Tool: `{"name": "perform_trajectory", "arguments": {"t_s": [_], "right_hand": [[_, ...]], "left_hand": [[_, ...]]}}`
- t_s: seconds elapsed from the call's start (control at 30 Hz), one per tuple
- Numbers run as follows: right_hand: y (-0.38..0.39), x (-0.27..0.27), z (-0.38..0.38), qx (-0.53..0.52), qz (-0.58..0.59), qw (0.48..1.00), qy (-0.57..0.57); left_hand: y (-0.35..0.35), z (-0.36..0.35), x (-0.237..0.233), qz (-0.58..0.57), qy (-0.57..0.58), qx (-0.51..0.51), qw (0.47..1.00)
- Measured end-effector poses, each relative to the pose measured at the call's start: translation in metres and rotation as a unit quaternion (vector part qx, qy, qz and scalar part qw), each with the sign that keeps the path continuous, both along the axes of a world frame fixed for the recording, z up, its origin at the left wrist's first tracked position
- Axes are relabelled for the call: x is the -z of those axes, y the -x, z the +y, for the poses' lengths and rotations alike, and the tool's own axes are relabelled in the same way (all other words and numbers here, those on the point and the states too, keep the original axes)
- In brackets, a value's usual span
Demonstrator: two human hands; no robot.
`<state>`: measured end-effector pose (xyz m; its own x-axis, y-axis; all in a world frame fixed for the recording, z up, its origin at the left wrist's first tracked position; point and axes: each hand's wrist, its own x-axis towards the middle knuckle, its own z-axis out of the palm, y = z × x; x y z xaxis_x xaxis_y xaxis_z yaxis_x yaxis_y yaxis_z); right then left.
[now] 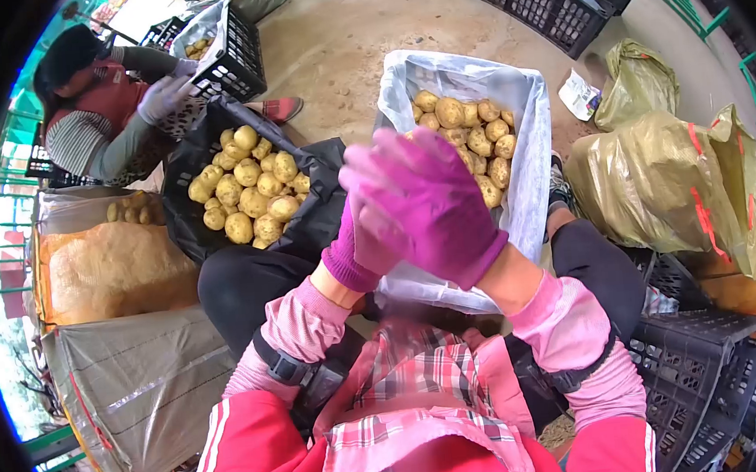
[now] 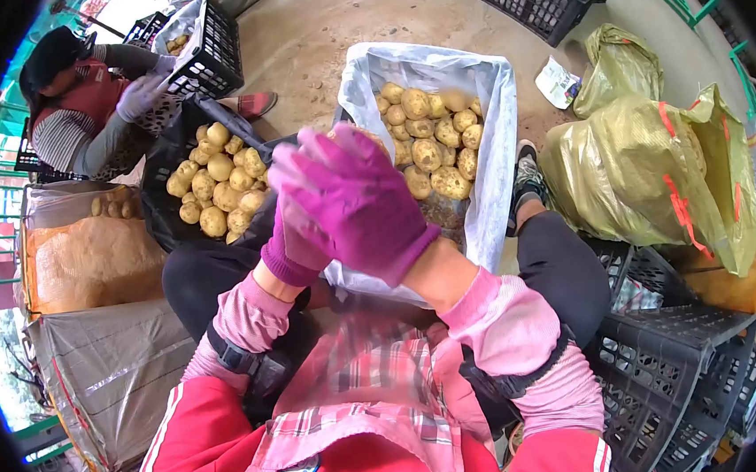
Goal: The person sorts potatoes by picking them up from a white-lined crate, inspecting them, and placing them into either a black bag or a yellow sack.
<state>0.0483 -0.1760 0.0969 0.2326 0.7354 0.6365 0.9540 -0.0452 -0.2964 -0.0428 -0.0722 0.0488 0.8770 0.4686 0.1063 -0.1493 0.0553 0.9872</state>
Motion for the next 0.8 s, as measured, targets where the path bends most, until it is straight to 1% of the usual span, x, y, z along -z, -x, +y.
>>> {"name": "perform_trajectory", "arguments": {"t_s": [0.03,0.07,0.1,0.13,0.17,0.2,0.23,0.27,0.3,0.33,0.37,0.4,0.43,0.47,0.5,0.53,0.57,0.6,0.63,0.67,0.7,0.73,0.77,0.8], "right_hand": [[-0.01,-0.003,0.002,0.019,0.0,1.0,-0.014],[-0.021,-0.002,0.002,0.018,0.088,0.995,-0.035],[-0.038,0.0,0.0,0.025,0.213,0.977,0.022],[-0.057,0.004,-0.005,0.032,0.334,0.939,0.076],[-0.066,0.007,-0.008,0.041,0.451,0.883,0.127],[-0.063,0.012,-0.009,0.083,0.362,0.927,0.057],[-0.057,0.015,-0.008,0.124,0.262,0.957,-0.01],[-0.051,0.013,-0.006,0.16,0.154,0.972,-0.075],[-0.038,0.008,-0.004,0.072,0.102,0.986,-0.113],[-0.022,0.006,-0.002,0.018,0.048,0.998,-0.044],[-0.01,0.007,-0.001,-0.039,-0.003,0.999,0.025],[-0.013,0.012,0.003,-0.017,-0.038,0.999,0.011],[-0.02,0.014,0.003,-0.004,0.093,0.995,0.027],[-0.034,0.01,0.002,0.01,0.215,0.976,0.041],[-0.053,0.006,0.0,0.023,0.331,0.942,0.052],[-0.075,0.003,-0.006,0.096,0.373,0.911,0.151],[-0.083,-0.009,-0.01,0.22,0.25,0.911,0.243],[-0.081,0.004,-0.012,0.224,0.24,0.938,0.108],[-0.074,0.017,-0.015,0.223,0.223,0.949,-0.025],[-0.059,0.011,-0.014,0.163,0.11,0.979,-0.053],[-0.039,0.005,-0.008,0.098,-0.005,0.992,-0.083],[-0.013,-0.003,-0.005,-0.017,0.027,0.999,-0.033],[-0.005,0.004,-0.001,-0.052,-0.034,0.998,0.014],[-0.005,0.004,-0.001,-0.031,-0.02,0.999,0.005]], "left_hand": [[-0.006,0.003,-0.001,-0.024,-0.006,0.037,0.999],[-0.008,0.004,-0.002,-0.048,-0.015,0.072,0.996],[-0.008,0.005,-0.003,-0.031,0.011,0.081,0.996],[-0.01,0.007,-0.004,-0.013,0.034,0.093,0.995],[-0.012,0.007,-0.005,0.007,0.059,0.108,0.992],[-0.013,0.006,-0.005,0.029,0.086,0.124,0.988],[-0.015,0.004,-0.004,-0.003,0.115,0.133,0.984],[-0.019,0.001,-0.004,-0.039,0.146,0.139,0.979],[-0.021,-0.001,-0.002,-0.074,0.176,0.141,0.971],[-0.018,0.002,0.004,-0.079,0.049,0.101,0.991],[-0.016,0.005,0.01,-0.076,-0.077,0.047,0.993],[-0.012,0.009,0.016,-0.01,-0.256,0.035,0.966],[-0.015,0.01,0.013,0.034,-0.173,0.054,0.983],[-0.017,0.012,0.01,0.078,-0.088,0.063,0.991],[-0.019,0.012,0.005,0.079,0.129,0.107,0.983],[-0.021,0.012,0.0,0.089,0.342,0.11,0.929],[-0.019,0.01,-0.021,0.086,0.424,0.128,0.892],[-0.018,0.01,-0.041,0.081,0.501,0.146,0.849],[-0.018,0.009,-0.051,0.073,0.578,0.163,0.797],[-0.018,0.011,-0.037,0.014,0.429,0.149,0.891],[-0.019,0.016,-0.007,-0.045,0.265,0.127,0.955],[-0.018,0.019,0.025,-0.096,0.092,0.099,0.986],[-0.012,0.019,0.032,-0.086,0.04,0.08,0.992],[-0.007,0.019,0.039,-0.074,-0.011,0.06,0.995]]}}
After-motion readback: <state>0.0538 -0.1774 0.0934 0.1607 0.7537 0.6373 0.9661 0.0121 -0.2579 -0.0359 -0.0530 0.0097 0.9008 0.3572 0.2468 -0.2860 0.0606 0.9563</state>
